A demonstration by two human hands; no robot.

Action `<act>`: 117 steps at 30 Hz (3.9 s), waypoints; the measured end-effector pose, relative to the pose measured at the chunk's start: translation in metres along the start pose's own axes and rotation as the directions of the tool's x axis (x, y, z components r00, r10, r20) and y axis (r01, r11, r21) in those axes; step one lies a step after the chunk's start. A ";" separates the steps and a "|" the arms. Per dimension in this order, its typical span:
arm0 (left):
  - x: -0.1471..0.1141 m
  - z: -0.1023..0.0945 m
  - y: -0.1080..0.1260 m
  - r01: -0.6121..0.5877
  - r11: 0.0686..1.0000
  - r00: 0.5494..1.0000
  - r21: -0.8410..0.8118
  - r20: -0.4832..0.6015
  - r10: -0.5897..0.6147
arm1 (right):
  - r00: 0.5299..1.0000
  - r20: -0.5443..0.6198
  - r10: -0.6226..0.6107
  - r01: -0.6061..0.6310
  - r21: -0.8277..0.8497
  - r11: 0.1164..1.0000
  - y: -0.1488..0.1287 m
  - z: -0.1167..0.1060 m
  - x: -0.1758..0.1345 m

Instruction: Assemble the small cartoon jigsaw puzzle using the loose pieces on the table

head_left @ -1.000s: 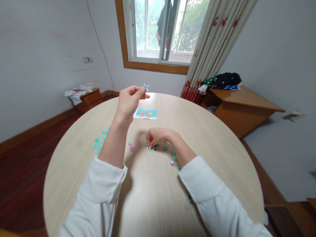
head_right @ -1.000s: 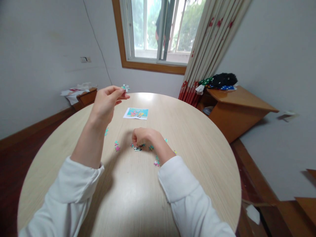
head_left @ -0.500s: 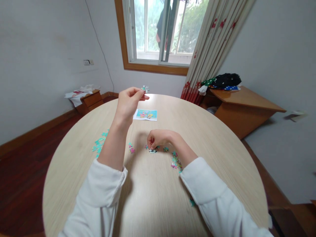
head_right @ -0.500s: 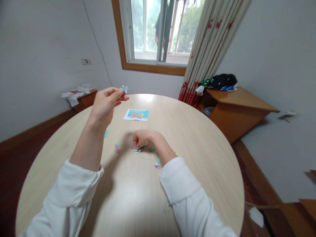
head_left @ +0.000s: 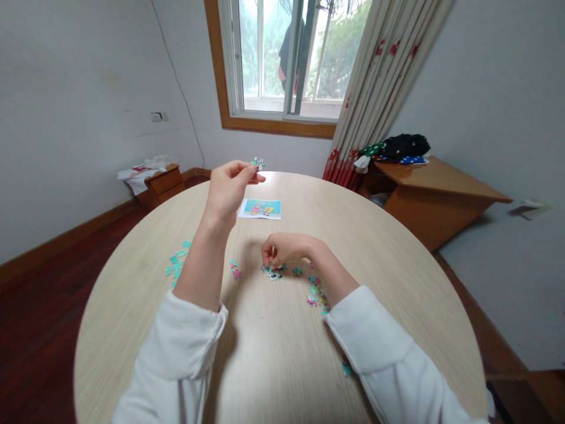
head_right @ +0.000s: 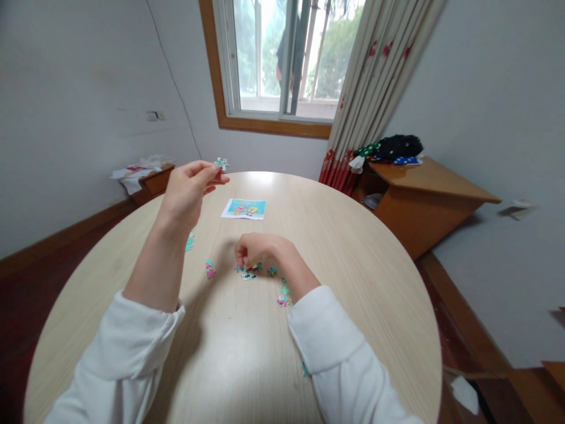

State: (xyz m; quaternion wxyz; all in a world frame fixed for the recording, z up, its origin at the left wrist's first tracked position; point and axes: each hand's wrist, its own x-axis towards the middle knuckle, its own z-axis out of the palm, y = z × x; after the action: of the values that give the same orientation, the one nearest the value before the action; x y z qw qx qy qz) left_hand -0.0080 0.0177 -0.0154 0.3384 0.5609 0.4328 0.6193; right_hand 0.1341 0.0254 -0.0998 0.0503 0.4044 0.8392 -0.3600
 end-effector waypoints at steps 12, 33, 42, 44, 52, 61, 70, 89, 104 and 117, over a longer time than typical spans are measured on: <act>0.001 -0.002 -0.003 -0.008 1.000 1.000 -0.010 -0.011 0.008 | 0.983 -0.089 0.162 -0.181 -0.280 0.943 -0.029 -0.017 -0.028; 0.001 -0.001 -0.002 0.017 0.989 0.995 0.147 0.095 -0.031 | 0.985 -0.082 0.150 -0.169 -0.338 0.926 -0.021 -0.001 -0.004; 0.001 -0.003 -0.013 0.033 0.958 0.940 0.284 0.316 -0.125 | 0.652 -0.741 0.161 0.037 0.243 0.969 -0.023 -0.026 -0.021; 0.002 -0.003 -0.016 0.026 0.956 0.937 0.291 0.325 -0.124 | 0.635 -0.758 0.147 0.189 0.338 0.922 -0.022 -0.029 -0.019; 0.001 -0.004 -0.019 0.001 0.956 0.961 0.293 0.263 -0.081 | 0.555 -0.824 0.114 0.401 0.385 0.831 -0.027 -0.032 -0.022; -0.001 -0.005 -0.013 -0.006 0.951 0.940 0.309 0.326 -0.101 | 0.541 -0.838 0.069 0.387 0.321 0.864 -0.030 -0.034 -0.029; 0.002 -0.008 -0.012 -0.035 0.936 0.902 0.351 0.413 -0.121 | 0.715 -0.699 0.001 0.339 0.348 0.874 -0.026 -0.035 -0.036; 0.012 -0.022 -0.029 -0.239 0.638 0.805 0.732 0.517 -0.291 | 0.970 -0.223 0.099 -0.096 0.024 0.995 -0.023 -0.014 -0.011; 0.001 -0.013 0.003 -0.270 0.455 0.766 0.849 0.476 -0.432 | 0.974 -0.198 0.108 -0.137 -0.139 0.981 -0.020 -0.008 -0.001; 0.000 -0.010 0.003 -0.272 0.466 0.774 0.842 0.479 -0.415 | 0.974 -0.195 0.115 -0.147 -0.163 0.976 -0.025 0.000 0.004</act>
State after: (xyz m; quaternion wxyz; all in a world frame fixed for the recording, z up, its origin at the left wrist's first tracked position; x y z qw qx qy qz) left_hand -0.0182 0.0155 -0.0129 0.1503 0.8034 0.5726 0.0631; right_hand 0.1135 0.0173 -0.0868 0.0316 0.4847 0.8402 -0.2410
